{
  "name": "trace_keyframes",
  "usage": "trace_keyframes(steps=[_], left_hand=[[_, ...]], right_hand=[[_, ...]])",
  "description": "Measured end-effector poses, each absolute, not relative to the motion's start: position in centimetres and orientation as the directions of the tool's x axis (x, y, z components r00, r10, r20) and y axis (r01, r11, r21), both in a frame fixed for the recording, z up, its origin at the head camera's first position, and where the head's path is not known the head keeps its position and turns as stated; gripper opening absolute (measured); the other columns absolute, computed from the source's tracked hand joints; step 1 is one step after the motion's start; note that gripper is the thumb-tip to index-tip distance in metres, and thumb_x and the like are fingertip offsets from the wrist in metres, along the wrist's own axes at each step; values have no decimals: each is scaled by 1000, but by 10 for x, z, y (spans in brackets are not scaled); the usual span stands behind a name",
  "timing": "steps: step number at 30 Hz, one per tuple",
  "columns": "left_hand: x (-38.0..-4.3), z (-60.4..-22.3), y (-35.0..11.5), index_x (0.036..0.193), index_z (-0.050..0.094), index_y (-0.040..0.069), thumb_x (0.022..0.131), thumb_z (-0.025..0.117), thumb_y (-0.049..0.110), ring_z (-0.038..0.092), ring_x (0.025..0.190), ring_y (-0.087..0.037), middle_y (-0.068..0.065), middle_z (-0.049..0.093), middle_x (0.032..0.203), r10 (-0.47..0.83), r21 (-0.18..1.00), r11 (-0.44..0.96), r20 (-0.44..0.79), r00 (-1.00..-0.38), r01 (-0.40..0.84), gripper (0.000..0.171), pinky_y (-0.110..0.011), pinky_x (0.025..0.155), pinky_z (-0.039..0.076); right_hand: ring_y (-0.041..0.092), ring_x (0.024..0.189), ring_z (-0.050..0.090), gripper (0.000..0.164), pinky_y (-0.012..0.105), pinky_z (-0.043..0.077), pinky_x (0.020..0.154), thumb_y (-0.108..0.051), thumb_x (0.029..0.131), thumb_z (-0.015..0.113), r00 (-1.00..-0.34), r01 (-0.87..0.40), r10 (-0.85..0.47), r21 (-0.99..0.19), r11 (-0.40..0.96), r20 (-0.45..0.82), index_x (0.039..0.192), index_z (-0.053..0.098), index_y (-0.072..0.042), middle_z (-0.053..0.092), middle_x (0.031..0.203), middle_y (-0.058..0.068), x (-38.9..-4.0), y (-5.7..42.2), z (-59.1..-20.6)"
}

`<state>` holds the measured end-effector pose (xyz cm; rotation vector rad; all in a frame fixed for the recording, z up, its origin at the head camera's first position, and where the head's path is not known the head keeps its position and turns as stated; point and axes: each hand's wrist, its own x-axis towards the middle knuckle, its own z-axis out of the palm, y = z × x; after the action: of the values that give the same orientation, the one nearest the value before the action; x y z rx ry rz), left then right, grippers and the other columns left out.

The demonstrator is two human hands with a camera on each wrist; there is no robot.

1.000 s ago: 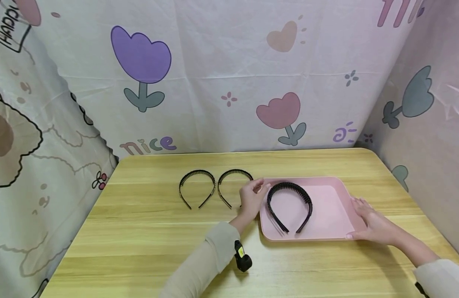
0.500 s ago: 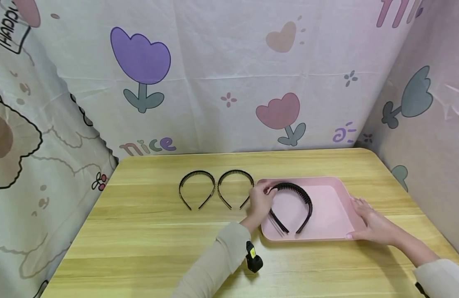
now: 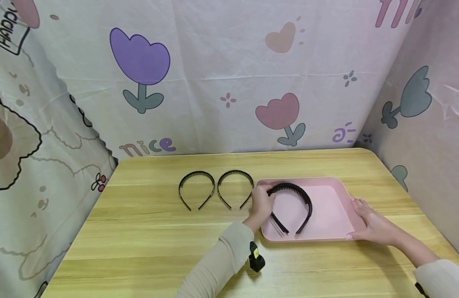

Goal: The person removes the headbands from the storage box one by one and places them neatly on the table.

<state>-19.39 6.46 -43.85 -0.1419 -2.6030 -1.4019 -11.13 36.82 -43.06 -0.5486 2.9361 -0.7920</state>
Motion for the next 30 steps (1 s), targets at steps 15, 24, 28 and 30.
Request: trace_keyframes(steps=[15,24,28,30], left_hand=[[-193,-438,64,103,68,-3,82,64,0,67,97,-24,-16,70,103,4,814,561,179,-984,150,21,-27,81,56],[-195,-439,64,97,72,0,84,64,3,70,86,-20,-14,71,96,-37,839,531,163,-986,119,15,-23,71,57],[-196,-442,63,94,72,-1,82,65,2,70,84,-20,-14,72,91,-41,832,531,214,-976,160,13,-22,70,57],[-200,-449,63,95,72,0,83,65,3,70,85,-18,-14,72,91,-36,819,532,274,-961,214,14,-21,70,56]], right_hand=[[61,130,10,105,3,-16,101,-29,67,80,-931,-342,-359,-485,805,61,136,19,22,23,138,45,-112,369,-432],[61,130,8,105,5,-17,103,-28,68,80,-930,-343,-362,-491,801,58,137,18,21,21,139,44,-112,369,-433],[61,130,8,105,6,-17,104,-28,67,80,-931,-341,-361,-499,797,59,137,17,21,21,138,45,-112,369,-434],[61,130,7,106,11,-17,107,-28,67,80,-933,-333,-357,-503,797,52,138,17,20,20,139,45,-112,370,-434]])
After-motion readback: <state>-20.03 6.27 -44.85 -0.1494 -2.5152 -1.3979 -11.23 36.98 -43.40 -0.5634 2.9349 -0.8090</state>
